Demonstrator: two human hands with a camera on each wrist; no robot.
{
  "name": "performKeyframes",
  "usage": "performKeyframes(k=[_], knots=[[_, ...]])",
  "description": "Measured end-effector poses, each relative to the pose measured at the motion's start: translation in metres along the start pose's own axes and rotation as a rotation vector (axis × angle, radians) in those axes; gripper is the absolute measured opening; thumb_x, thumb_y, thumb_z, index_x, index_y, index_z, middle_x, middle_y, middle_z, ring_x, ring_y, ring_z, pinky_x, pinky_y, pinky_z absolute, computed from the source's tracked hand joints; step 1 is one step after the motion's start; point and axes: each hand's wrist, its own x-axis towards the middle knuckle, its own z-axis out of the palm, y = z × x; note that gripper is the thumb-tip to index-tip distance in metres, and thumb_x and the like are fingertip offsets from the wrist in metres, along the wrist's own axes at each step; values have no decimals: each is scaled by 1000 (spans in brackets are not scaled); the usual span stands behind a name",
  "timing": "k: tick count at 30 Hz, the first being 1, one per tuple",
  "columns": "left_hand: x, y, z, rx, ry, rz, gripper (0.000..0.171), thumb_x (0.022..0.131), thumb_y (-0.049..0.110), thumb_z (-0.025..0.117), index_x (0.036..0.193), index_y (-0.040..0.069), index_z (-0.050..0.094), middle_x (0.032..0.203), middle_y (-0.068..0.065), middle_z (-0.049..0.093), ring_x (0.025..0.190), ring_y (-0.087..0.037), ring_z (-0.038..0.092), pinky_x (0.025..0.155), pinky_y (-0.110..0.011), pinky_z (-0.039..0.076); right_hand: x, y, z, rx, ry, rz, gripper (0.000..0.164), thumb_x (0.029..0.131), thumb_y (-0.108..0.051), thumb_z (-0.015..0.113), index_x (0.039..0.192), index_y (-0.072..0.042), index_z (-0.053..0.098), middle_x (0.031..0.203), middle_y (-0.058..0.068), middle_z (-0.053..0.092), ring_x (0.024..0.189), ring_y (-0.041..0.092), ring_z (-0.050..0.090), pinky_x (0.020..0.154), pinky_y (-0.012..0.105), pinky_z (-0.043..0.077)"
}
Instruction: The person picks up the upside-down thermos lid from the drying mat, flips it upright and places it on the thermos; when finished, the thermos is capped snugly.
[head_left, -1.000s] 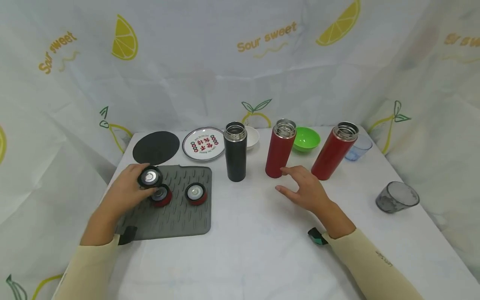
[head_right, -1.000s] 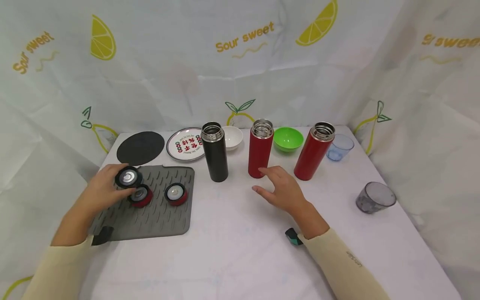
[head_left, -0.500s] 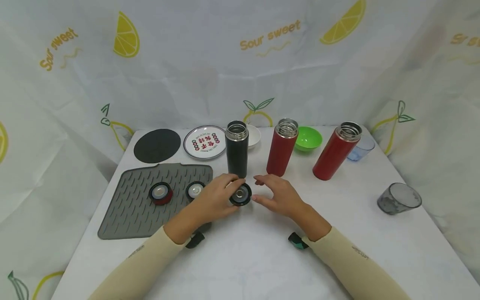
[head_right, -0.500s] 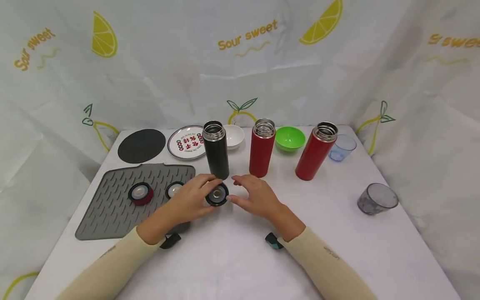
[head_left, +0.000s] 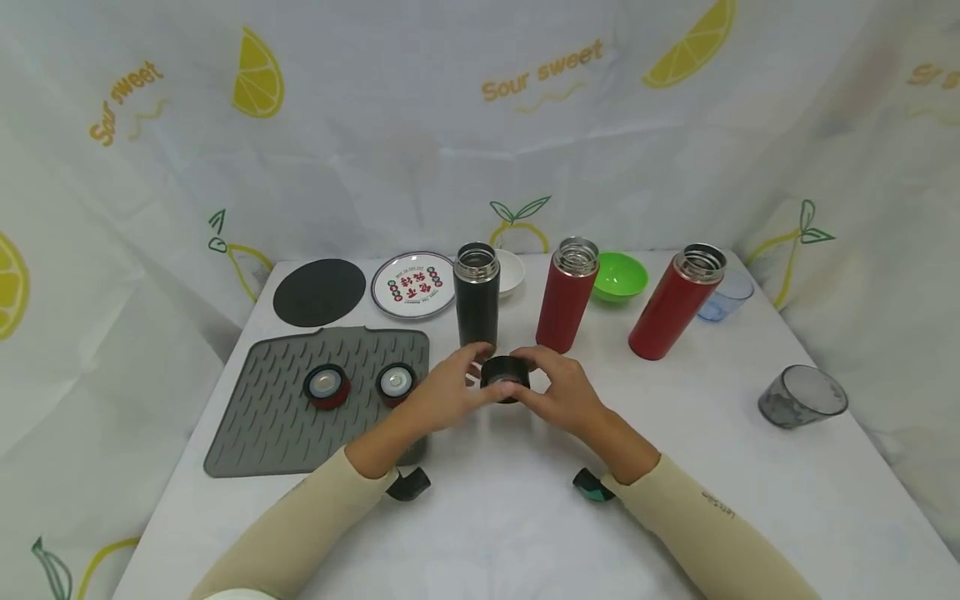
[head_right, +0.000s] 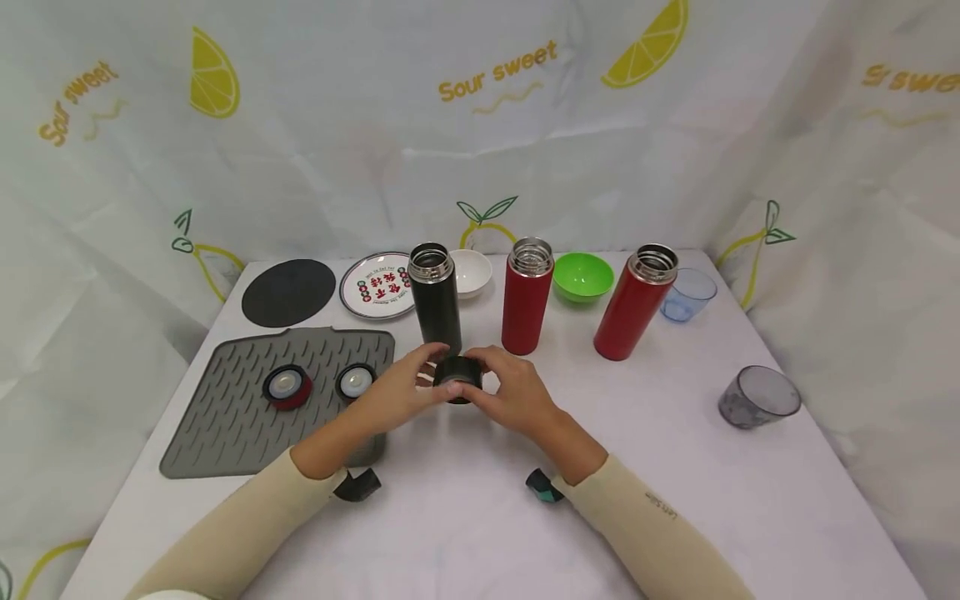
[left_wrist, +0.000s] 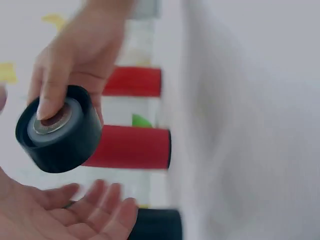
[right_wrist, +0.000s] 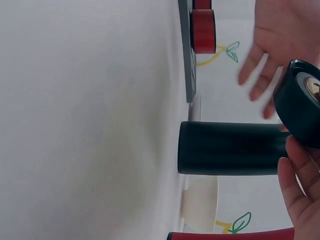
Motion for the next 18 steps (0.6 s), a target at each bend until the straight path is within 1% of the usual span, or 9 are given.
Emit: performKeyframes(k=[1,2,4,7,10,12,13,14,18], knots=[[1,0,-1,-90,-19,-74,82,84,68,59,141,10,46,125,-2,56,108,-19,56,88,-38,49,0,0,1,11,10,-25,45,76,-11,84,115,-6,62,103,3,67,91,15,64,82,35,54],[3,0,-2,-165,-39,-123,77,88,66,56,137,7,49,120,-3,60,104,-21,59,86,-37,50,1,-1,1,21,21,-51,45,75,-8,84,114,-6,62,103,3,67,92,15,63,84,33,53],[5,0,-3,-279,-80,-181,66,92,60,55,128,4,56,111,-7,64,99,-25,61,84,-38,51,2,-2,3,40,42,-103,44,73,-4,85,110,-6,62,102,3,66,93,17,62,86,30,52],[8,2,-5,-400,-112,-211,53,92,46,62,120,1,60,104,-11,67,97,-30,63,87,-40,50,5,-2,5,53,67,-162,44,70,0,86,107,-5,62,100,4,65,94,19,60,89,25,49],[9,5,-9,-411,-67,-213,51,87,41,70,122,5,60,105,-9,67,99,-28,61,87,-43,49,8,-1,5,51,94,-181,49,68,0,88,109,-3,61,103,9,63,98,21,58,92,24,46],[8,10,-15,-370,5,-176,54,84,41,74,125,10,59,108,-4,65,99,-24,60,85,-43,49,11,1,5,56,115,-163,56,67,-1,89,114,-1,59,108,11,62,102,24,57,94,28,46],[8,13,-20,-333,54,-139,55,83,42,75,127,12,58,110,-2,64,99,-21,59,85,-43,49,13,2,5,57,129,-141,59,67,-2,89,116,-1,57,110,12,61,104,24,56,94,30,47],[7,17,-26,-295,113,-85,57,83,41,76,129,13,57,112,-2,63,101,-20,59,86,-42,50,15,5,5,55,143,-112,62,67,-3,89,119,-1,56,112,12,60,104,24,56,92,32,48],[11,34,-54,-92,398,196,66,79,38,79,133,8,54,116,-3,62,103,-17,57,91,-41,46,25,15,13,77,190,37,66,71,-9,88,126,-7,52,118,7,59,105,24,58,85,38,50]])
